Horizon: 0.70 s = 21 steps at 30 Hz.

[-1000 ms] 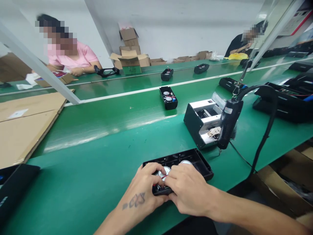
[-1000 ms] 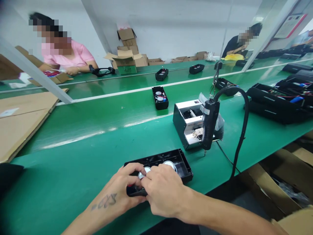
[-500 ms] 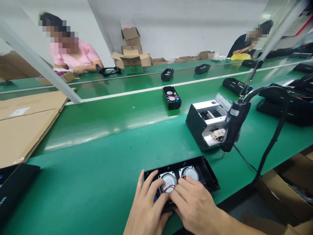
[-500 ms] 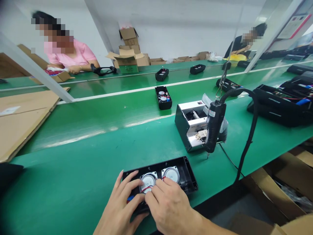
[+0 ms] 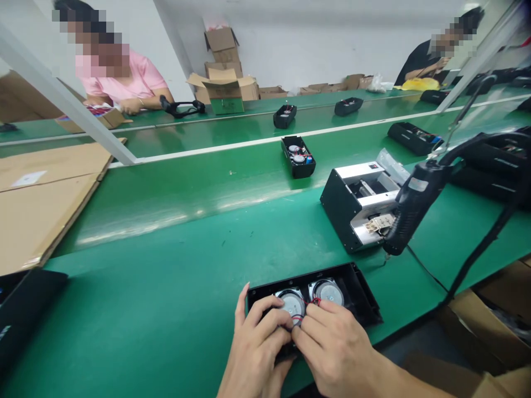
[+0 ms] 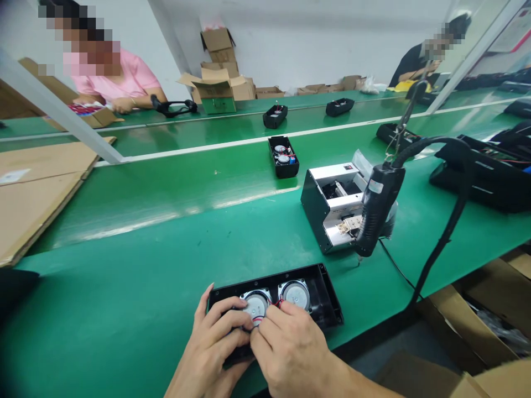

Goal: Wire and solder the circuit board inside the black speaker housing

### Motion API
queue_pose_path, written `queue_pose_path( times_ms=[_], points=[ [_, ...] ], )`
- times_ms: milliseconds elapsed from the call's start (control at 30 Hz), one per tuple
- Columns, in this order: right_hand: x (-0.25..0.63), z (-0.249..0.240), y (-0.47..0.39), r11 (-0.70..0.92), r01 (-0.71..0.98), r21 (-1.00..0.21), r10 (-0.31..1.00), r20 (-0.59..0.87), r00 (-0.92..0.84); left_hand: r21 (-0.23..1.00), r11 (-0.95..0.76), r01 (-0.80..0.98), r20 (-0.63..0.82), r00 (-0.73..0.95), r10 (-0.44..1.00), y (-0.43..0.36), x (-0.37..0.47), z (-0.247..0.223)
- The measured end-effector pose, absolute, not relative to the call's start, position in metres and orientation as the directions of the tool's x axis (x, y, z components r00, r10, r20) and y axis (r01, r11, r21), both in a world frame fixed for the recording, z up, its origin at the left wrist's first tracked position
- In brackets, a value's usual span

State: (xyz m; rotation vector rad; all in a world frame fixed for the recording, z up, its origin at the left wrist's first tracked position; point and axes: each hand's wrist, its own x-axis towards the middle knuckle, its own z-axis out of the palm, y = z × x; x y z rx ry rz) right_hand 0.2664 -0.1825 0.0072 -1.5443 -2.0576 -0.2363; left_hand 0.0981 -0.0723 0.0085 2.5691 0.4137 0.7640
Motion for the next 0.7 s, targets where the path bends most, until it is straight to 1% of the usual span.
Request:
queue_pose_path(
  times_ms=[133, 233, 300, 367, 500, 600, 700],
  points=[
    [0.267, 0.008, -0.182, 0.317, 0.932, -0.178, 0.833, 0.523, -0.184, 0.502, -0.849, 0.165, 0.450, 0.788, 0.420, -0.074, 0.094, 0.002],
    [0.268, 0.009, -0.182, 0.310, 0.926, -0.214, 0.856, 0.486, -0.174, 0.500, -0.846, 0.183, 0.394, 0.822, 0.411, -0.076, 0.091, -0.001],
    [0.270, 0.010, -0.182, 0.298, 0.923, -0.241, 0.874, 0.457, -0.163, 0.500, -0.837, 0.223, 0.390, 0.804, 0.448, -0.076, 0.090, -0.002],
    [0.271, 0.010, -0.183, 0.291, 0.922, -0.256, 0.886, 0.435, -0.159, 0.477, -0.843, 0.248, 0.418, 0.780, 0.466, -0.077, 0.091, -0.003],
    [0.274, 0.008, -0.187, 0.318, 0.909, -0.271, 0.883, 0.435, -0.179, 0.408, -0.885, 0.222, 0.471, 0.779, 0.413, -0.080, 0.090, -0.010],
    [0.275, 0.008, -0.189, 0.340, 0.898, -0.278, 0.877, 0.438, -0.197, 0.423, -0.879, 0.219, 0.479, 0.769, 0.423, -0.084, 0.089, -0.017],
    [0.275, 0.009, -0.189, 0.350, 0.896, -0.274, 0.873, 0.441, -0.206, 0.466, -0.853, 0.233, 0.459, 0.761, 0.459, -0.086, 0.088, -0.017]
  ],
)
